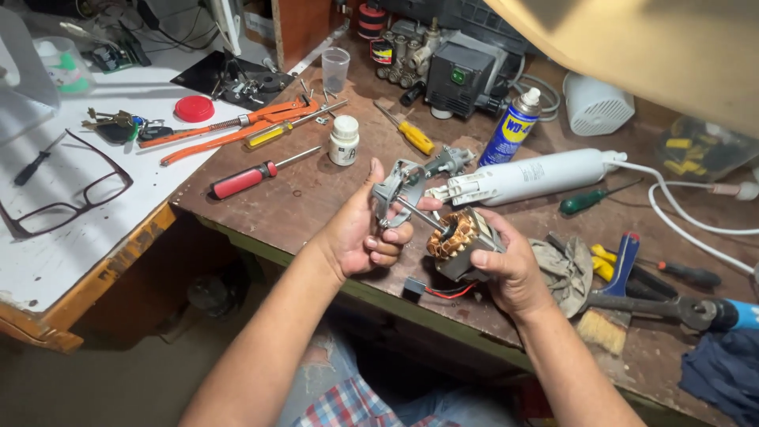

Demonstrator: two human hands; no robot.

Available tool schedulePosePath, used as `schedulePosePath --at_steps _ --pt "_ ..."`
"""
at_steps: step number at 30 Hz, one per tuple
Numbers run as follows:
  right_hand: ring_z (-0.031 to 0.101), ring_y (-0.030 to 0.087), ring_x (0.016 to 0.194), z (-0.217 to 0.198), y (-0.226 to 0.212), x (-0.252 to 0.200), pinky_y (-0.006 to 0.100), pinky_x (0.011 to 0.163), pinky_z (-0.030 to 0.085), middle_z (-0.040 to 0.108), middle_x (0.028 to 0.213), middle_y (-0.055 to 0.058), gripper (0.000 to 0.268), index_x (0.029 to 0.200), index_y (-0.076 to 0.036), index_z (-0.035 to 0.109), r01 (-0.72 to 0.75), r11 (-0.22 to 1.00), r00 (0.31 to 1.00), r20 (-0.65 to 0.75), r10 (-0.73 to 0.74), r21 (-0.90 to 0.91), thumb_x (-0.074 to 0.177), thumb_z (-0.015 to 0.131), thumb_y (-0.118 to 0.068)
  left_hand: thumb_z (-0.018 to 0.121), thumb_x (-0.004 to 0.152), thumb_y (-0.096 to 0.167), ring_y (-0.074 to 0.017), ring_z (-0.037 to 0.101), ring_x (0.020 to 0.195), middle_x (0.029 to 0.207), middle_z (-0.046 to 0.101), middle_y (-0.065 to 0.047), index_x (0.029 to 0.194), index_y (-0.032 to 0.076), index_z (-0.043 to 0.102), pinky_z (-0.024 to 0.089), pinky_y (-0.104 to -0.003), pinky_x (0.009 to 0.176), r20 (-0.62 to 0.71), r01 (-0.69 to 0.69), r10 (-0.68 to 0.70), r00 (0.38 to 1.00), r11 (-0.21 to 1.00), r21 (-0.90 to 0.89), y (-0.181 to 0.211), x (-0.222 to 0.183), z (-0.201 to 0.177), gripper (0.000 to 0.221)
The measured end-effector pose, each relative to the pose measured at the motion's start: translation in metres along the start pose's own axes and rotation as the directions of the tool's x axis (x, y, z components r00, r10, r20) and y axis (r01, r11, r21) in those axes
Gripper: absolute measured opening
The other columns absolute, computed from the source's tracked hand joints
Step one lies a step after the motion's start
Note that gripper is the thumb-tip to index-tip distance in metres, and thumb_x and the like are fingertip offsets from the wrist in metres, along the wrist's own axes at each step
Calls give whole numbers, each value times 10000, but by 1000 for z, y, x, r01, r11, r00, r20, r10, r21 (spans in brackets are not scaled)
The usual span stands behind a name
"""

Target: Disassembling, cleaning, and lubricating an electric motor using hand tools at a repair bench.

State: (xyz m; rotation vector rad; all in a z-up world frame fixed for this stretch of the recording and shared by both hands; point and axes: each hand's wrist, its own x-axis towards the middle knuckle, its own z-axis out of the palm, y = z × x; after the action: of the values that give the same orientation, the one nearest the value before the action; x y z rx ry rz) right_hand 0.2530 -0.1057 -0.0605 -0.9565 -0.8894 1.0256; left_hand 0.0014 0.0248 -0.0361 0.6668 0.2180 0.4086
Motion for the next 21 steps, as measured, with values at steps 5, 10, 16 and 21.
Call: schedulePosePath --at_steps 5,10,16,21 --pt "851 353 1099 10 -11 -4 511 983 708 859 1221 259 949 1550 3 728 -25 1000 1000 -15 25 -13 624 922 -62 341 957 1076 10 371 371 654 555 -28 1654 72 660 394 -189 338 -130 -16 37 991 986 166 -2 -5 1 1263" --pt "856 350 1078 5 -7 -4 499 966 714 864 1211 256 959 1535 -5 740 -43 999 999 -20 43 -21 601 950 -55 363 968 1043 -7 359 377 684 602 -64 1613 121 719 363 -195 340 -221 -20 93 971 950 313 -4 -12 2 1181" --pt "859 328 1071 5 -5 -4 486 966 717 866 1193 240 957 1525 -8 746 -43 998 999 -27 42 -40 594 963 -42 359 998 1011 -8 402 388 720 672 -119 1596 94 714 366 -175 331 -226 -46 129 966 940 339 -6 -15 5 1151" --pt "860 303 1065 8 -11 -7 450 956 720 858 1180 212 955 1532 3 736 -31 999 999 -30 29 -40 608 975 -29 439 1010 954 -120 610 491 974 848 -253 1643 71 695 505 -215 351 -278 -3 210 937 804 595 1 -13 5 1116"
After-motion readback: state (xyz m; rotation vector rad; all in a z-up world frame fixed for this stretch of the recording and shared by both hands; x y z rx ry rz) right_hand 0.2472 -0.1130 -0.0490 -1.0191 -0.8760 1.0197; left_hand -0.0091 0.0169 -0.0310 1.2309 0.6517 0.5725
